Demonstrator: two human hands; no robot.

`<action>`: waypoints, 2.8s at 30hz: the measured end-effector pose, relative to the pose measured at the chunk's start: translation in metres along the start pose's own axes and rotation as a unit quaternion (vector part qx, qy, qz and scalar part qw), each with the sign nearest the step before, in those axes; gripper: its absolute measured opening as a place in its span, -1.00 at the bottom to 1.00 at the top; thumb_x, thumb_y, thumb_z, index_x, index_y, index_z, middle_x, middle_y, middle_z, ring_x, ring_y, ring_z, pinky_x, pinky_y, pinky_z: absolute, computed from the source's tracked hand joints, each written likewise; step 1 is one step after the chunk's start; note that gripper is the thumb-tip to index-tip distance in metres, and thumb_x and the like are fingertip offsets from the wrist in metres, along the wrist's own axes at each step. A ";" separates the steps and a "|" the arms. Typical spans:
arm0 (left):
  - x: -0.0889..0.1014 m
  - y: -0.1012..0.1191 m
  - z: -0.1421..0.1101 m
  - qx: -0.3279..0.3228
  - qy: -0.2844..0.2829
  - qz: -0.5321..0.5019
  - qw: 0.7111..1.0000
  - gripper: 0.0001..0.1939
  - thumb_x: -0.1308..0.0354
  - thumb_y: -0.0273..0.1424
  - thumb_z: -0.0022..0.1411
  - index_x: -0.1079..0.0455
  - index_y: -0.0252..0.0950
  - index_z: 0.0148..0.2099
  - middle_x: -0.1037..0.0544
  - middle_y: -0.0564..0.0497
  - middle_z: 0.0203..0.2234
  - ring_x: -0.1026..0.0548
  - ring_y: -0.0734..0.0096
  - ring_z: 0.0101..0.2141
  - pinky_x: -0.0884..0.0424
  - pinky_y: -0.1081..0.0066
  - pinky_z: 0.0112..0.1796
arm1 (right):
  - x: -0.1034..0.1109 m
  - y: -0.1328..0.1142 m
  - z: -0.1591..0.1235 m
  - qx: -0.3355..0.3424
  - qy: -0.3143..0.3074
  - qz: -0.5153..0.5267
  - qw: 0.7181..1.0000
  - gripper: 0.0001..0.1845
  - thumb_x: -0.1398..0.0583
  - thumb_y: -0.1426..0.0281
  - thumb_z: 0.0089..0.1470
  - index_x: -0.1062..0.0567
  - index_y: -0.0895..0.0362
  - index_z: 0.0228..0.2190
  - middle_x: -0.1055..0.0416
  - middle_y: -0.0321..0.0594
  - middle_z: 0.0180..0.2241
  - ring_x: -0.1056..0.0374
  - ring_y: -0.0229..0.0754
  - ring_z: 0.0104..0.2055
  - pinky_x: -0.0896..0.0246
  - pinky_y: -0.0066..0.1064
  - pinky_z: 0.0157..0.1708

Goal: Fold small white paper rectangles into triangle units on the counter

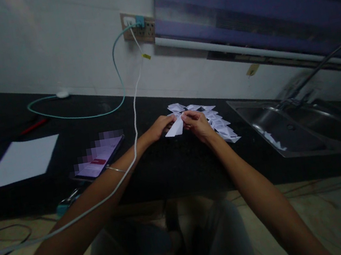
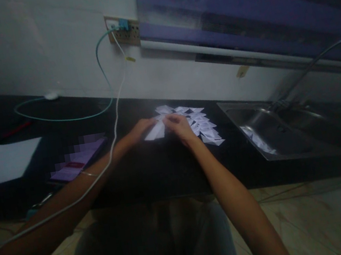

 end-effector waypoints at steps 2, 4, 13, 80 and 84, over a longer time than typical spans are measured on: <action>0.001 0.004 -0.001 -0.006 -0.013 -0.027 1.000 -0.70 -0.06 -0.21 0.31 -0.44 -0.31 -0.34 -0.49 0.01 -0.49 -0.38 0.46 -0.47 -0.26 0.45 -0.42 | 0.001 -0.004 -0.001 -0.001 0.002 0.033 0.999 -0.60 -0.41 0.00 -0.05 -0.53 0.06 -0.42 -0.28 -0.36 -0.50 -0.16 -0.31 -0.49 -0.08 -0.39 -0.47; 0.000 0.007 -0.002 -0.016 -0.033 -0.027 0.999 -0.74 -0.14 -0.21 0.24 -0.45 -0.31 -0.34 -0.49 0.02 -0.48 -0.37 0.46 -0.47 -0.26 0.46 -0.42 | 0.002 -0.005 -0.001 -0.001 0.002 0.050 0.999 -0.61 -0.43 0.02 -0.08 -0.53 0.06 -0.45 -0.27 -0.37 -0.51 -0.13 -0.31 -0.50 -0.05 -0.39 -0.48; 0.013 0.020 -0.008 0.002 0.072 0.378 0.923 -0.56 0.03 -0.14 0.43 -0.50 -0.35 0.02 -0.53 -0.32 0.02 -0.46 -0.06 0.03 -0.40 -0.04 0.01 | 0.010 -0.001 0.002 -0.010 0.034 0.062 0.997 -0.67 -0.43 0.10 -0.08 -0.51 0.06 -0.45 -0.28 -0.35 -0.50 -0.16 -0.30 -0.48 -0.03 -0.39 -0.50; -0.015 -0.009 -0.004 -0.028 -0.072 -0.018 0.997 -0.61 -0.09 -0.13 0.45 -0.34 -0.32 0.12 -0.50 -0.06 -0.31 -0.43 0.52 -0.52 -0.34 0.51 -0.56 | 0.001 -0.006 -0.001 0.040 0.024 0.044 0.998 -0.37 -0.52 0.11 -0.22 -0.42 -0.04 -0.14 -0.42 -0.43 -0.44 -0.42 -0.23 -0.46 -0.41 -0.30 -0.37; -0.015 -0.005 -0.005 -0.039 -0.059 -0.006 0.997 -0.62 -0.08 -0.13 0.45 -0.33 -0.31 0.11 -0.50 -0.06 -0.29 -0.43 0.53 -0.51 -0.32 0.53 -0.56 | -0.001 -0.009 -0.002 0.036 0.021 0.051 0.998 -0.42 -0.50 0.13 -0.17 -0.34 -0.03 -0.22 -0.40 -0.43 -0.40 -0.44 -0.24 -0.46 -0.40 -0.32 -0.39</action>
Point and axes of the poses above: each hand's wrist, its own z-axis towards the middle knuckle, its own x-axis out of the back of the hand, y = z × x, the point moved 7 cm from there along z, towards the middle knuckle
